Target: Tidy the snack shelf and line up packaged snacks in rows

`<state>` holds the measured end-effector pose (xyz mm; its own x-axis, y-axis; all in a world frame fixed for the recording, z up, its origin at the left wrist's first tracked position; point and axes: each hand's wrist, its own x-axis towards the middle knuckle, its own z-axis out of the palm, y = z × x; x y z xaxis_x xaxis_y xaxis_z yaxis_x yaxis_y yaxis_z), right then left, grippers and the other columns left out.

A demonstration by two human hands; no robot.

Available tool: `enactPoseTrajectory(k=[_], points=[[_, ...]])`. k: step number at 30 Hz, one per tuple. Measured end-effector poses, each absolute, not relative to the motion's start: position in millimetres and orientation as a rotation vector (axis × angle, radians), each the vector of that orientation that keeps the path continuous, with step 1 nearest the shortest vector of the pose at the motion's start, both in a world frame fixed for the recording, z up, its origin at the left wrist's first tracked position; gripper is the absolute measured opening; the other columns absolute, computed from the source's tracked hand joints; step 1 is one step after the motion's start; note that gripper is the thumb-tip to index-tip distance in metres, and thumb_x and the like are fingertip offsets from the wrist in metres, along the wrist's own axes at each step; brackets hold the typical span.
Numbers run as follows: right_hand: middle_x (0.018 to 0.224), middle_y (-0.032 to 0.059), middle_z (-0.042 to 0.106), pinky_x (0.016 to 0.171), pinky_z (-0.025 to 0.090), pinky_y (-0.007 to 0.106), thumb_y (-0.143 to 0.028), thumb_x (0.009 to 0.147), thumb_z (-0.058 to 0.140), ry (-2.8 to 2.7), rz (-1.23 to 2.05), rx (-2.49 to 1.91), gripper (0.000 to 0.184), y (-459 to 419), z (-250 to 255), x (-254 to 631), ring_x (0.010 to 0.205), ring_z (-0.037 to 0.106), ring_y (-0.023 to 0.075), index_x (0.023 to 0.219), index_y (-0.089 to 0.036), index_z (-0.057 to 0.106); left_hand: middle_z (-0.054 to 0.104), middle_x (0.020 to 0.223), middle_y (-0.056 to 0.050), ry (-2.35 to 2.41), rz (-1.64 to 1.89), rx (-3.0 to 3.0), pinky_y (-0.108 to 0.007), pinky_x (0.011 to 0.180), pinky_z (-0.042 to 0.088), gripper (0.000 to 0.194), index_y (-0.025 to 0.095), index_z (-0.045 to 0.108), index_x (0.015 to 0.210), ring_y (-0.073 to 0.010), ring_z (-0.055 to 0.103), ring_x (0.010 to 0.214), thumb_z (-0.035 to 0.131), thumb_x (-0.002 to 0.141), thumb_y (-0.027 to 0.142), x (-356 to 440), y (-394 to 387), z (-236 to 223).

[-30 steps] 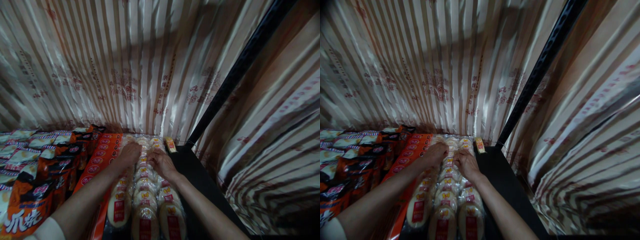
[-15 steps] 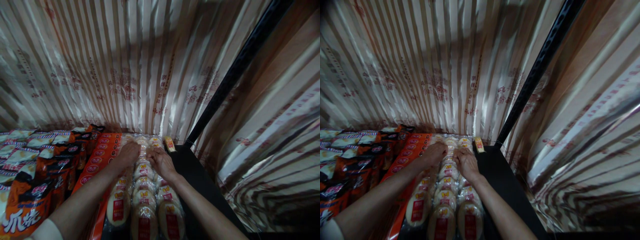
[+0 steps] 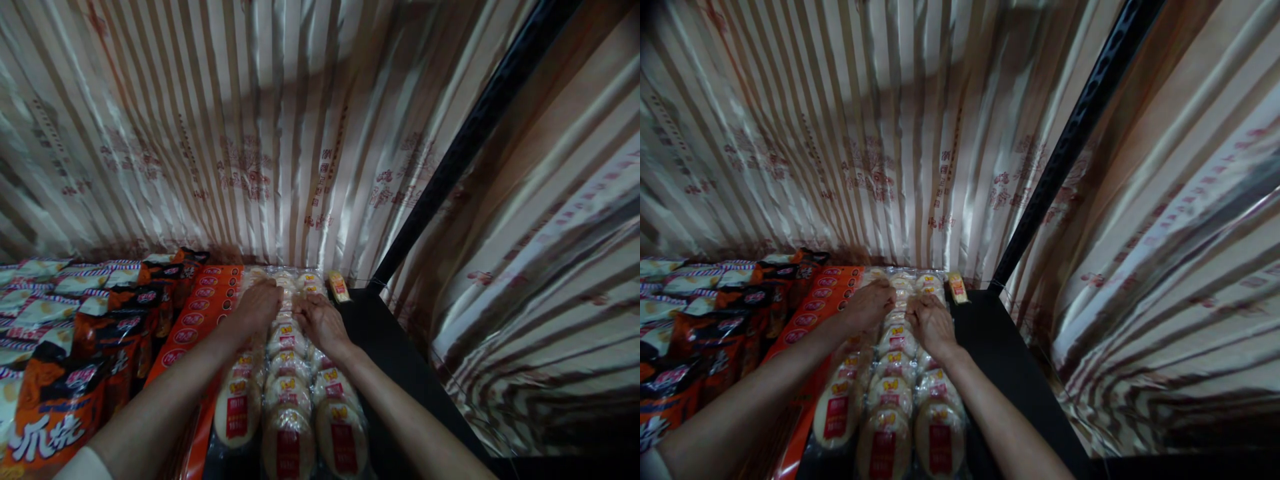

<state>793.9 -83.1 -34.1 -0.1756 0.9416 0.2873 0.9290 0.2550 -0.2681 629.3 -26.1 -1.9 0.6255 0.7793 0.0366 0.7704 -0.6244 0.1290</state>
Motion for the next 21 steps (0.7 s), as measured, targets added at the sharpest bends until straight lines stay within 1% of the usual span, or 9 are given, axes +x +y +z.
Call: enactPoseTrajectory(k=[4,10,13,17,21], points=[[0.087,0.0047,0.063,0.082,0.042,0.029,-0.016,0.082,0.059,-2.132,0.053,-1.720,0.007,-83.5,-34.3,793.7,0.091,0.055,0.0196,0.079,-0.021,0.064,0.065,0.093,-0.007,1.230,0.041,2.758,-0.028,0.079,0.044,0.015,0.017,0.064,0.085,-0.0182,0.059,0.088,0.049,0.082,0.014,627.3,-36.0,3.7],[0.086,0.0045,0.063,0.081,0.043,0.029,-0.016,0.081,0.060,-2.105,0.061,-1.732,0.007,-82.5,-34.2,792.8,0.089,0.055,0.0193,0.079,-0.021,0.064,0.067,0.088,-0.009,1.253,-0.064,2.762,-0.028,0.075,0.045,0.021,0.014,0.064,0.082,-0.0194,0.061,0.085,0.045,0.081,0.008,629.1,-44.5,10.1],[0.086,0.0042,0.063,0.081,0.043,0.029,-0.017,0.081,0.060,-2.094,0.058,-1.716,0.006,-83.9,-34.5,792.9,0.090,0.054,0.0192,0.081,-0.021,0.064,0.068,0.088,-0.010,1.290,-0.073,2.765,-0.030,0.076,0.045,0.020,0.014,0.065,0.082,-0.0206,0.062,0.086,0.046,0.080,0.007,631.5,-45.7,11.3],[0.094,0.0070,0.062,0.086,0.043,0.032,-0.018,0.083,0.057,-2.083,0.001,-1.654,0.010,-93.3,-35.1,791.7,0.095,0.053,0.0209,0.089,-0.019,0.065,0.068,0.091,-0.013,1.331,-0.038,2.773,-0.031,0.078,0.046,0.022,0.012,0.065,0.086,-0.0224,0.062,0.090,0.044,0.082,0.009,632.2,-47.1,8.2],[0.092,0.0064,0.063,0.084,0.044,0.033,-0.019,0.086,0.054,-2.118,0.024,-1.549,0.014,-108.8,-35.2,788.5,0.092,0.053,0.0205,0.087,-0.021,0.068,0.068,0.090,-0.013,1.352,-0.021,2.779,-0.032,0.079,0.046,0.024,0.012,0.066,0.086,-0.0219,0.062,0.089,0.042,0.082,0.009,631.8,-48.2,4.5]])
